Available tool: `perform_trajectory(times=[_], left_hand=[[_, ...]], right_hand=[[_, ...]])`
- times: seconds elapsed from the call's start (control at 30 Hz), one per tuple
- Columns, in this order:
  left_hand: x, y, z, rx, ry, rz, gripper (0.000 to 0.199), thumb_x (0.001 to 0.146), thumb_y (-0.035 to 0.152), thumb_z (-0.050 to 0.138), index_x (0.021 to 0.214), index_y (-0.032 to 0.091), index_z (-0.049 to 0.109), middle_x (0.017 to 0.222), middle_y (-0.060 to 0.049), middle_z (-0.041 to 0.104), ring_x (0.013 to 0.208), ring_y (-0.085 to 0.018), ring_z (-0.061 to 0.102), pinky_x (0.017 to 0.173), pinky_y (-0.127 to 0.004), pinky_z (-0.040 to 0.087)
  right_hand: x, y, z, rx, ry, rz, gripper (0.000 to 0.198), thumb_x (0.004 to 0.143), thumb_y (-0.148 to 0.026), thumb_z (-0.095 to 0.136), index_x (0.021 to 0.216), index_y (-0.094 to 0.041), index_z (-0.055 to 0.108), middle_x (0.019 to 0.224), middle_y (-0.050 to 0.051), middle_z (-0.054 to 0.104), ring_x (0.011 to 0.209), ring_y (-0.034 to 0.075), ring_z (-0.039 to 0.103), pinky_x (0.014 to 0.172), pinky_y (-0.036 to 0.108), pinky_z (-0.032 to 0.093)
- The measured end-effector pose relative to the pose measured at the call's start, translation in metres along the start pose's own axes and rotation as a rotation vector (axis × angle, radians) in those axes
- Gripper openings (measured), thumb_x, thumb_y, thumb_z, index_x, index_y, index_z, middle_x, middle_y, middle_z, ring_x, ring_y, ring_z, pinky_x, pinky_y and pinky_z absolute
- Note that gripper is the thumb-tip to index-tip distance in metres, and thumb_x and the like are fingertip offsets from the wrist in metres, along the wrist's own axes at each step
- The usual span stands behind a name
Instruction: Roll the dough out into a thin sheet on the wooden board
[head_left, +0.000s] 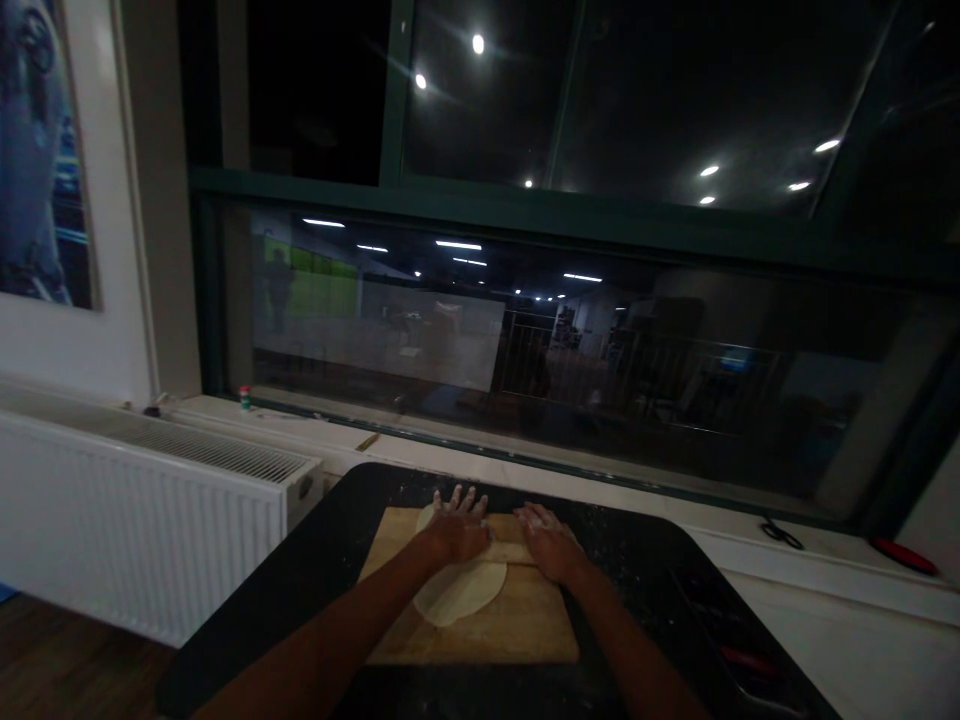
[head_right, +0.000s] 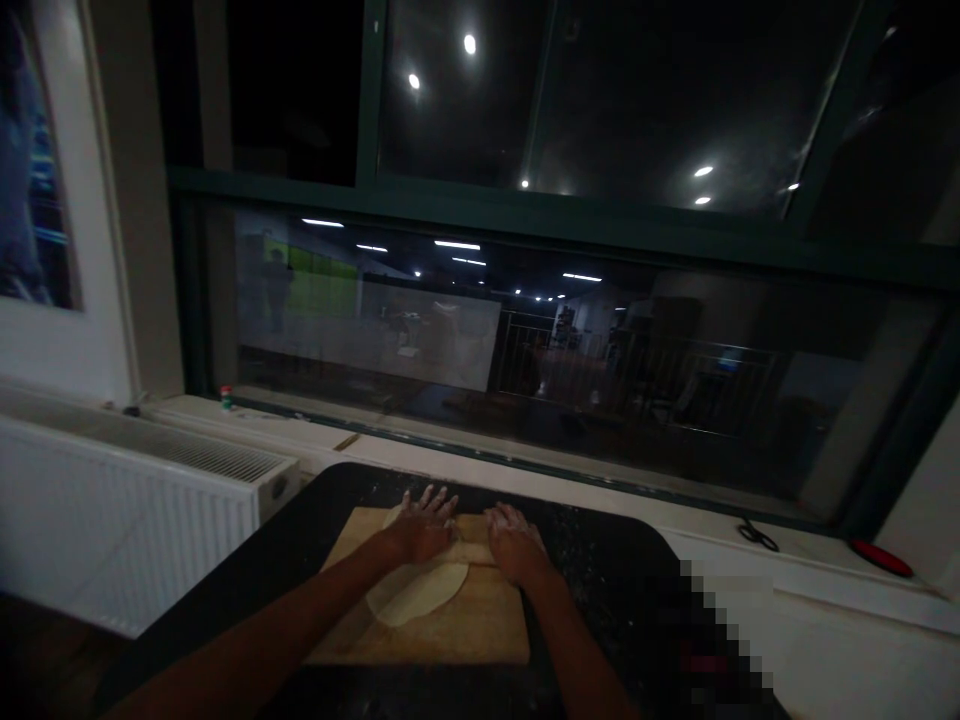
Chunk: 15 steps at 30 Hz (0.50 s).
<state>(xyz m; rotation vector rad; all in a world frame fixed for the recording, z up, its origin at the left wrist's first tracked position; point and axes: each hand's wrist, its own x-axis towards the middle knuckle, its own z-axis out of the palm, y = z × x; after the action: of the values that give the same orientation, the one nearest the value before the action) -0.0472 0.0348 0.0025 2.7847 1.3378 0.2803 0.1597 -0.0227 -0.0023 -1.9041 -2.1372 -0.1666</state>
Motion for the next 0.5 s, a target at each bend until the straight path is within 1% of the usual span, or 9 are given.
perform_trajectory(times=[0.1,0.17,0.23,0.3,0.37,0.43,0.5], left_hand=[[-0.013,0.008,0.008,0.005,0.103,-0.040,0.063,0.098,0.039,0.035,0.154,0.010,0.037,0.162,-0.022,0.027,0.150,-0.046,0.019,0.112,-0.080,0.012],[-0.025,0.014,0.012,0.011,0.209,-0.035,0.062,0.098,0.037,0.034,0.154,0.010,0.037,0.161,-0.022,0.029,0.150,-0.045,0.020,0.115,-0.077,0.010],[-0.038,0.021,0.015,0.015,0.275,-0.007,0.060,0.098,0.034,0.035,0.153,0.011,0.039,0.159,-0.022,0.035,0.149,-0.045,0.025,0.115,-0.076,0.014],[-0.054,0.026,0.017,0.014,0.273,0.060,0.059,0.098,0.031,0.036,0.153,0.011,0.039,0.159,-0.021,0.035,0.149,-0.045,0.025,0.115,-0.076,0.017],[-0.074,0.031,0.020,0.015,0.264,0.122,0.056,0.099,0.030,0.036,0.153,0.014,0.040,0.160,-0.018,0.035,0.149,-0.043,0.025,0.117,-0.073,0.020],[-0.096,0.034,0.022,0.030,0.297,0.175,0.053,0.102,0.029,0.034,0.154,0.019,0.039,0.160,-0.013,0.038,0.149,-0.038,0.029,0.119,-0.066,0.025],[-0.116,0.036,0.024,0.073,0.366,0.232,0.054,0.103,0.027,0.034,0.157,0.021,0.032,0.158,-0.009,0.042,0.147,-0.031,0.036,0.119,-0.057,0.031]], right_hand=[[-0.004,0.001,0.003,0.002,-0.016,-0.028,0.047,0.105,-0.030,0.029,0.143,-0.021,0.054,0.153,0.009,0.047,0.144,0.023,0.040,0.117,0.044,0.034],[-0.017,-0.002,0.004,-0.008,-0.005,-0.039,0.048,0.103,-0.026,0.029,0.144,-0.019,0.053,0.157,0.009,0.041,0.147,0.026,0.034,0.119,0.048,0.030],[-0.035,-0.005,0.007,-0.020,0.015,-0.054,0.049,0.101,-0.021,0.029,0.142,-0.016,0.055,0.154,0.010,0.045,0.146,0.027,0.036,0.120,0.050,0.031],[-0.056,-0.008,0.013,-0.031,0.066,-0.059,0.050,0.102,-0.021,0.026,0.139,-0.015,0.058,0.149,0.009,0.051,0.143,0.025,0.041,0.119,0.047,0.034],[-0.078,-0.010,0.022,-0.040,0.149,-0.053,0.050,0.104,-0.027,0.024,0.140,-0.016,0.058,0.147,0.007,0.053,0.141,0.023,0.044,0.119,0.043,0.037],[-0.098,-0.010,0.032,-0.049,0.253,-0.078,0.048,0.106,-0.033,0.027,0.140,-0.018,0.057,0.147,0.005,0.052,0.140,0.022,0.046,0.116,0.040,0.041],[-0.113,-0.008,0.038,-0.058,0.346,-0.142,0.045,0.105,-0.037,0.033,0.139,-0.021,0.058,0.147,0.004,0.053,0.136,0.022,0.050,0.112,0.038,0.046]])
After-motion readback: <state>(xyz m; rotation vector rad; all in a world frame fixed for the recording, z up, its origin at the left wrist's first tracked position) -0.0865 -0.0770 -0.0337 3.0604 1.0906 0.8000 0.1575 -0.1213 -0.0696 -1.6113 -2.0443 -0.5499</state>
